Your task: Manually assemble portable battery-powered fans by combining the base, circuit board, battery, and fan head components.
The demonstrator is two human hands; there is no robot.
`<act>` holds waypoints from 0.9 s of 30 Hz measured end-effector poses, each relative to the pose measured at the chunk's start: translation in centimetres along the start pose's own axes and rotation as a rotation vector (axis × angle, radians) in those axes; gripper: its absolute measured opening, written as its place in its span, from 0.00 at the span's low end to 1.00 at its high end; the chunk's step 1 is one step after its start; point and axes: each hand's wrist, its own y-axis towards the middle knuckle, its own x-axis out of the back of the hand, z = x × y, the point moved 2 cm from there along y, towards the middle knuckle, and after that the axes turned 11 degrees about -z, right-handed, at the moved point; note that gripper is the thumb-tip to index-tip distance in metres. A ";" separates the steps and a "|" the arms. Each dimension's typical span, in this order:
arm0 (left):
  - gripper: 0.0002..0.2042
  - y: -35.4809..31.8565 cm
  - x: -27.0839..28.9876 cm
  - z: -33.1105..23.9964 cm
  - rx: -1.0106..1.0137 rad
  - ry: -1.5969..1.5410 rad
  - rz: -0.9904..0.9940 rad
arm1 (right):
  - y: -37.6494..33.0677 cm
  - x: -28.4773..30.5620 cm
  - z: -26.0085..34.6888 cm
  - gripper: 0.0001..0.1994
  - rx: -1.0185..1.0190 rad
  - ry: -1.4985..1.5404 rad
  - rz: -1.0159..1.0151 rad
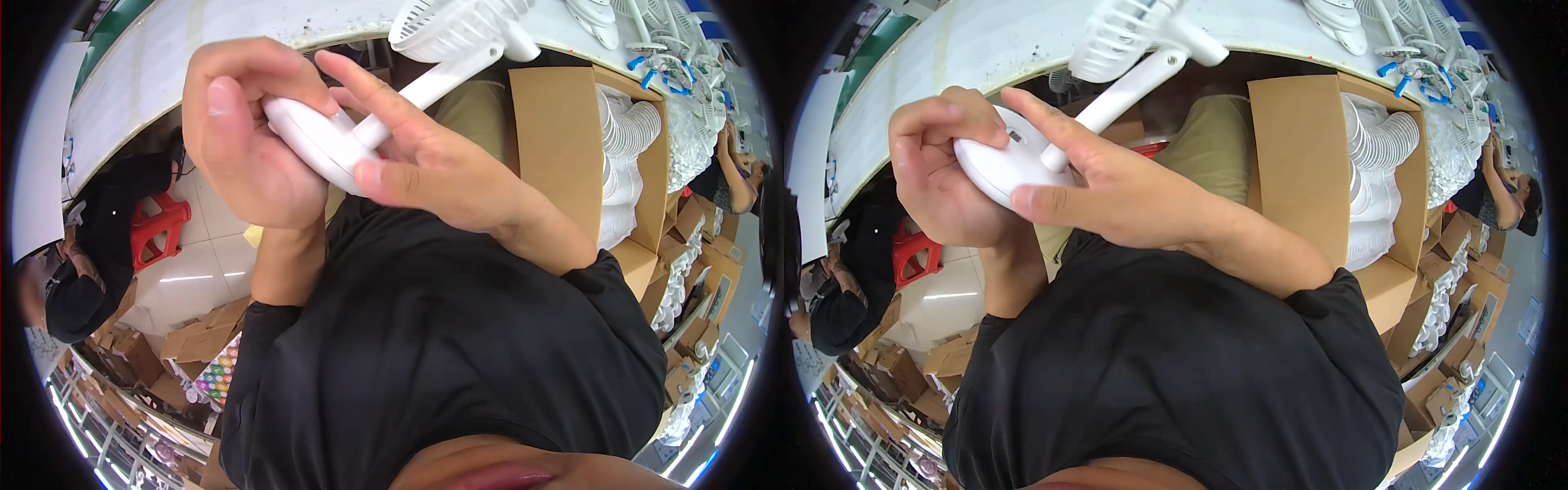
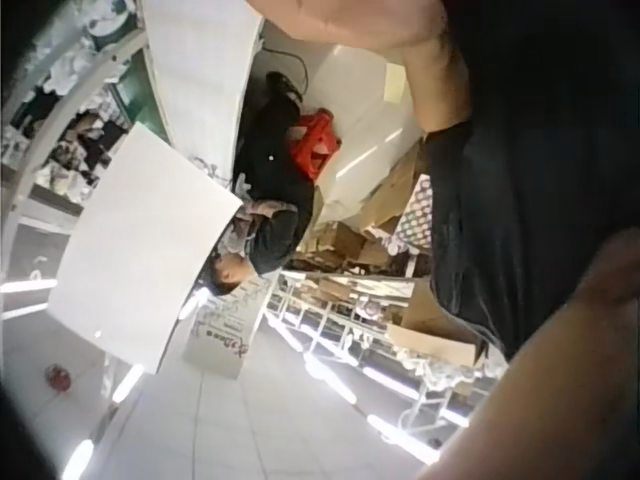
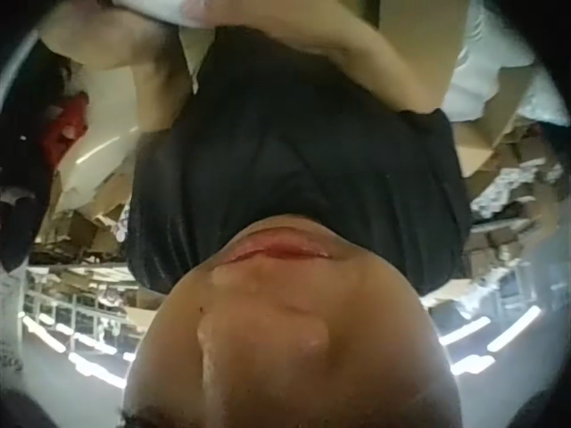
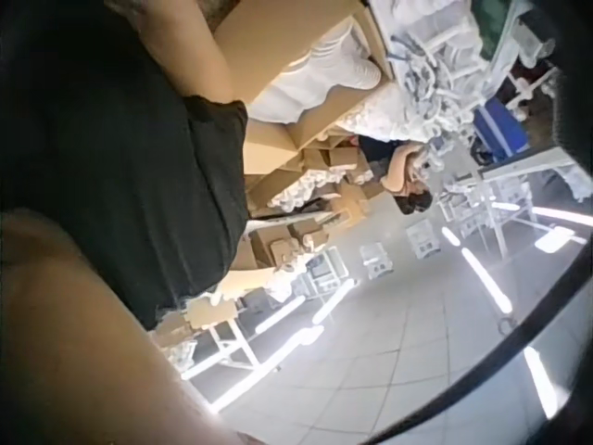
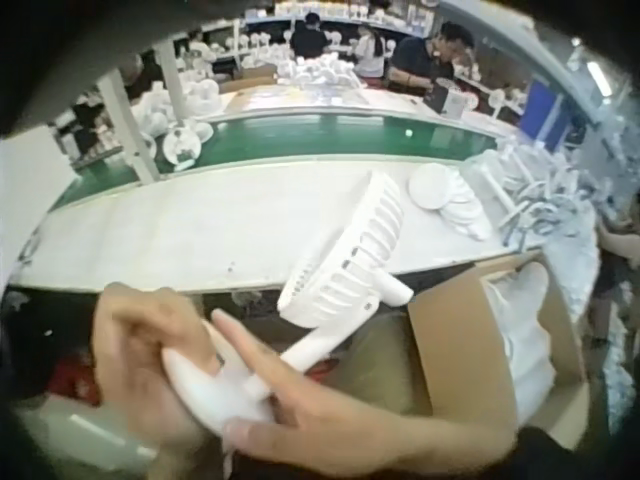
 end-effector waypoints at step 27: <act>0.20 -2.0 1.1 -2.1 0.001 0.503 0.037 | -0.8 -0.3 -3.4 0.42 -0.263 0.354 0.127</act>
